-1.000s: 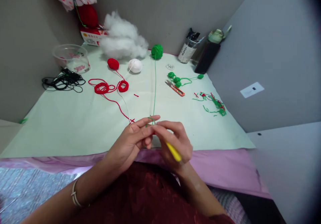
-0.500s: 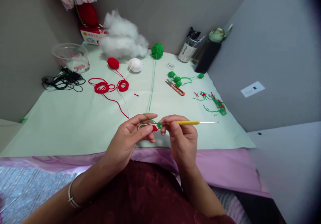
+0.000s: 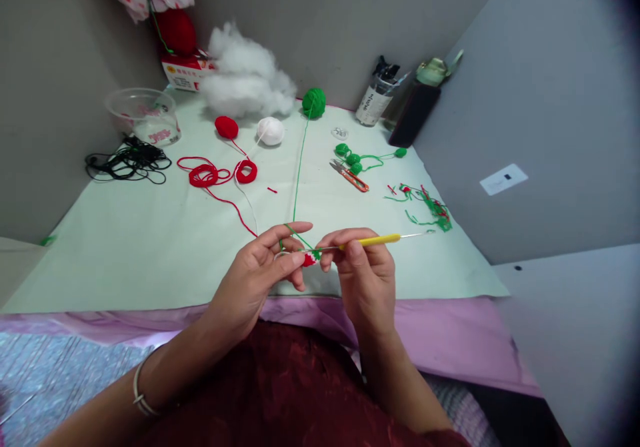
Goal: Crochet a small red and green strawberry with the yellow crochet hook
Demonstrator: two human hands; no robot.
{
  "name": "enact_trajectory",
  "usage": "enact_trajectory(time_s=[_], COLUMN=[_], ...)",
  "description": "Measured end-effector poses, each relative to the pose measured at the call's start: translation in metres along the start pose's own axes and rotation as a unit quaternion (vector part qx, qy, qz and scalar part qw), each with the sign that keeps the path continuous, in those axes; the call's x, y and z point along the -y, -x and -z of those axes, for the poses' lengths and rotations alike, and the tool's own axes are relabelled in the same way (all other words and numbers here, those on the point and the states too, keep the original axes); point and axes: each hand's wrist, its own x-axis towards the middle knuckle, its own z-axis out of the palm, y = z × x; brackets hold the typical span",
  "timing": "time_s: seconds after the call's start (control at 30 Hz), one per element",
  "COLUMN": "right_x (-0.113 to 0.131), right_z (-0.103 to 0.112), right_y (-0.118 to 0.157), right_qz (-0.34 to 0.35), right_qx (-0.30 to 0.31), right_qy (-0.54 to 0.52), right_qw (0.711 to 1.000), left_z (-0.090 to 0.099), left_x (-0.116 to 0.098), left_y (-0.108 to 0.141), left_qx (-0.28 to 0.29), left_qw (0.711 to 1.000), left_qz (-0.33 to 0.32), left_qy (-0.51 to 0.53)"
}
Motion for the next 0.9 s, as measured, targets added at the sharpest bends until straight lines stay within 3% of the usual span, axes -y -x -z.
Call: enact_trajectory(time_s=[0.17, 0.37, 0.57, 0.63, 0.73, 0.8, 0.9], right_x=[0.006, 0.010, 0.006, 0.003, -0.001, -0.002, 0.001], right_z=[0.000, 0.000, 0.003, 0.002, 0.001, 0.000, -0.002], right_y=[0.003, 0.011, 0.015, 0.018, 0.021, 0.020, 0.015], right_qz=[0.024, 0.156, 0.290, 0.319, 0.363, 0.370, 0.290], right_qx=[0.018, 0.038, 0.087, 0.087, 0.062, 0.038, 0.003], right_qy=[0.025, 0.182, 0.326, 0.391, 0.483, 0.461, 0.314], right_qw=[0.999, 0.970, 0.896, 0.859, 0.795, 0.806, 0.904], left_z=[0.001, -0.001, -0.007, -0.008, -0.007, -0.005, -0.002], left_x=[0.001, 0.000, 0.001, 0.001, 0.001, -0.001, -0.004], left_y=[0.000, 0.002, 0.005, 0.004, 0.002, 0.001, -0.001], left_qx=[-0.008, -0.044, -0.087, -0.086, -0.042, -0.005, 0.002], left_qw=[0.999, 0.992, 0.982, 0.984, 0.998, 0.997, 0.990], left_qz=[-0.025, -0.066, -0.100, -0.104, -0.035, 0.038, 0.076], left_qy=[-0.029, -0.098, -0.136, -0.116, -0.012, 0.065, 0.117])
